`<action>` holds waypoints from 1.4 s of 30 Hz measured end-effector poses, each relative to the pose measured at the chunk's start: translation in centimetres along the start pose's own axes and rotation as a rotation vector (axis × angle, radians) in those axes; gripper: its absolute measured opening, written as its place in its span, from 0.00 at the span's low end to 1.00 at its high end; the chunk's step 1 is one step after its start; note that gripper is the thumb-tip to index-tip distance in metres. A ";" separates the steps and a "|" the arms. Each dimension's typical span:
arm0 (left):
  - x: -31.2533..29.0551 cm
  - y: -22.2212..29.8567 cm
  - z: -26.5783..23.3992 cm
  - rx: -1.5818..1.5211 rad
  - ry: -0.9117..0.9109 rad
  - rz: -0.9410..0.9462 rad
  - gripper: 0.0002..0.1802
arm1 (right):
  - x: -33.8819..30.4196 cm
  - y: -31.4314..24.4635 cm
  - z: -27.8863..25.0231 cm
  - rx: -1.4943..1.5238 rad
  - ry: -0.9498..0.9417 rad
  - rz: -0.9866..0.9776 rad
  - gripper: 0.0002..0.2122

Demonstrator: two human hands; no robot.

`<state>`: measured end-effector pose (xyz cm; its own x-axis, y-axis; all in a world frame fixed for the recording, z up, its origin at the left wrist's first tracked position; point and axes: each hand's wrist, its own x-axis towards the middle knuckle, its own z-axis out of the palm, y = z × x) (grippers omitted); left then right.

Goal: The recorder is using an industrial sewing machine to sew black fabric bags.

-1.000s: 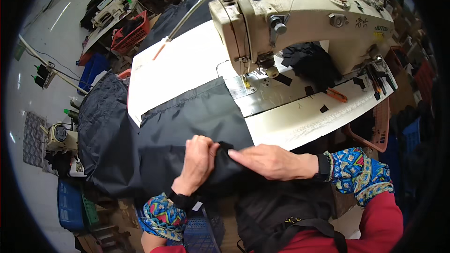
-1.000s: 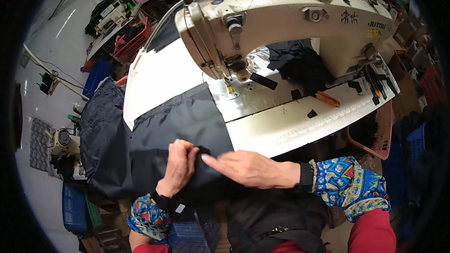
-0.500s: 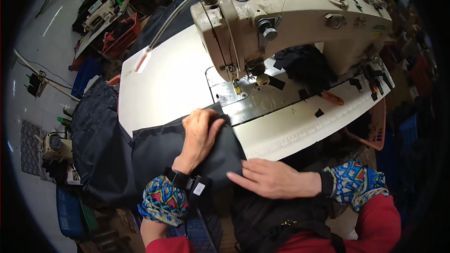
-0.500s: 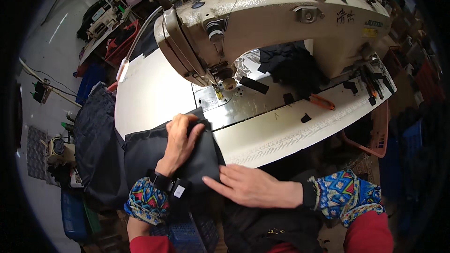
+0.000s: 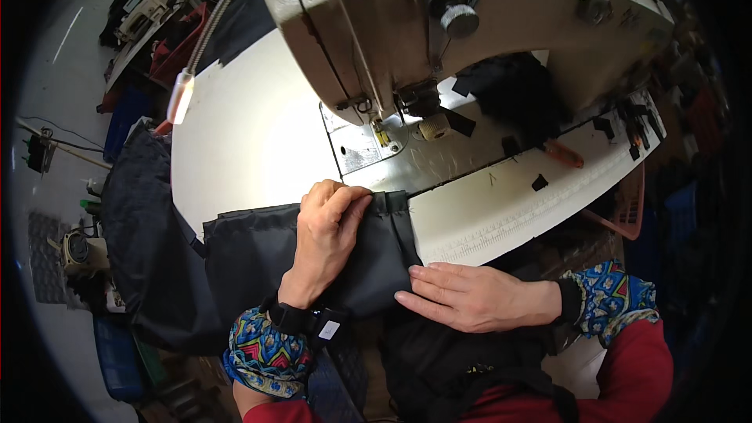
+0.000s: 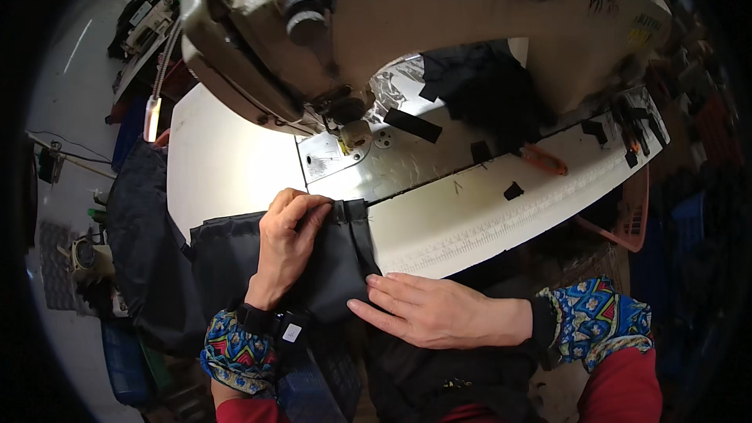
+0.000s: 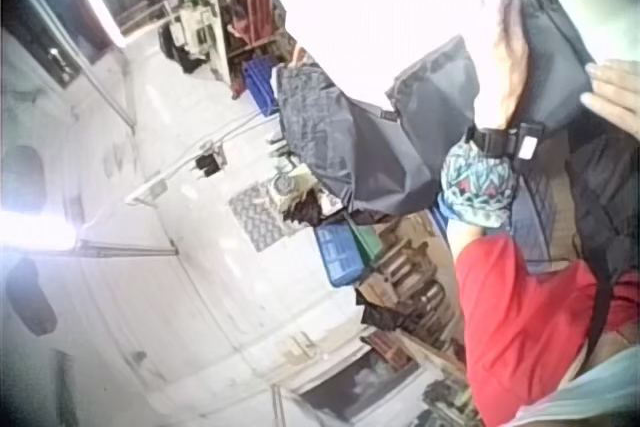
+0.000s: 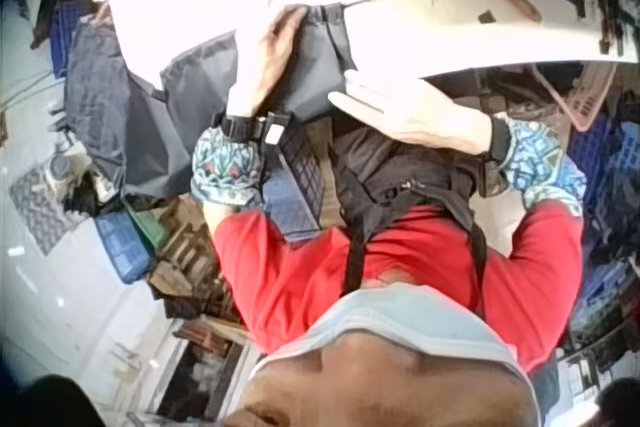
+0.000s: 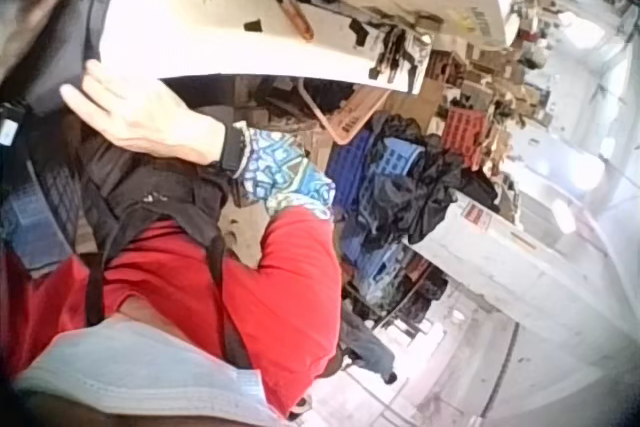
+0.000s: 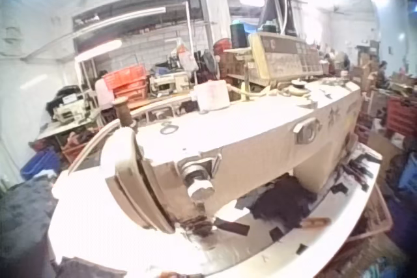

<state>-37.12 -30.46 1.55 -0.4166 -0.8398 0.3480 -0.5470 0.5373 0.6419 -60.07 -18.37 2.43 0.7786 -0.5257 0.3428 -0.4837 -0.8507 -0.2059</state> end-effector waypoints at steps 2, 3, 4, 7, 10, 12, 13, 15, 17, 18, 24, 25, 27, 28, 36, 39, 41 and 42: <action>0.4 0.5 0.5 0.053 -0.015 -0.008 0.04 | -0.1 0.9 -0.2 0.019 0.005 -0.010 0.24; 0.5 0.8 0.5 0.051 -0.020 -0.012 0.04 | 0.0 1.4 -0.4 0.092 0.008 -0.025 0.24; 0.5 1.1 0.5 0.091 -0.031 0.001 0.04 | 0.0 1.7 -0.6 0.165 0.012 -0.040 0.24; 0.6 1.4 0.7 0.146 -0.054 0.010 0.04 | -0.4 2.4 -0.7 0.409 0.055 0.147 0.24; 0.7 1.7 1.0 0.166 -0.072 -0.008 0.05 | 0.6 3.8 -0.7 0.053 0.118 0.188 0.22; 0.8 2.0 1.1 0.170 -0.077 -0.021 0.05 | 0.7 4.3 -0.3 -0.146 0.130 0.176 0.22; 0.8 2.1 1.0 0.176 -0.083 -0.041 0.05 | 0.7 4.2 -0.3 -0.144 0.129 0.179 0.22; 0.9 2.4 1.0 0.184 -0.089 -0.062 0.04 | 0.8 4.1 -0.2 -0.167 0.122 0.191 0.22; 1.0 2.6 1.0 0.209 -0.083 -0.069 0.07 | 0.8 4.0 -0.2 -0.171 0.118 0.197 0.22; 1.1 2.6 1.0 0.208 -0.086 -0.069 0.07 | 0.8 4.0 -0.2 -0.177 0.114 0.206 0.23; 1.6 2.1 1.0 0.152 -0.103 -0.100 0.09 | 0.9 3.9 -0.4 -0.174 0.077 0.215 0.23; 1.7 1.9 0.9 0.106 -0.115 -0.117 0.09 | 0.9 3.9 -0.4 -0.174 0.078 0.216 0.23; 1.7 1.6 0.8 0.059 -0.127 -0.133 0.09 | 1.0 3.8 -0.3 -0.161 0.090 0.212 0.22; 1.6 1.5 0.8 0.040 -0.144 -0.141 0.08 | 1.0 3.8 -0.3 -0.162 0.090 0.212 0.22; 1.9 1.7 0.5 0.046 -0.194 -0.144 0.07 | 1.2 3.7 -0.3 -0.192 0.057 0.202 0.22; 1.7 1.5 0.8 0.051 -0.183 -0.110 0.07 | 1.2 3.5 -0.7 -0.154 -0.017 0.223 0.21; 1.5 1.4 1.1 0.062 -0.135 -0.052 0.07 | 1.4 4.0 -0.6 -0.150 0.016 0.192 0.20; 1.6 1.1 1.3 0.063 -0.129 -0.049 0.07 | 1.6 4.3 -0.5 -0.140 0.049 0.162 0.20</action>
<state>-39.34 -31.13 1.97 -0.4760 -0.8504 0.2240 -0.6115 0.5031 0.6107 -61.09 -22.87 2.56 0.6671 -0.6519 0.3604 -0.6548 -0.7439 -0.1336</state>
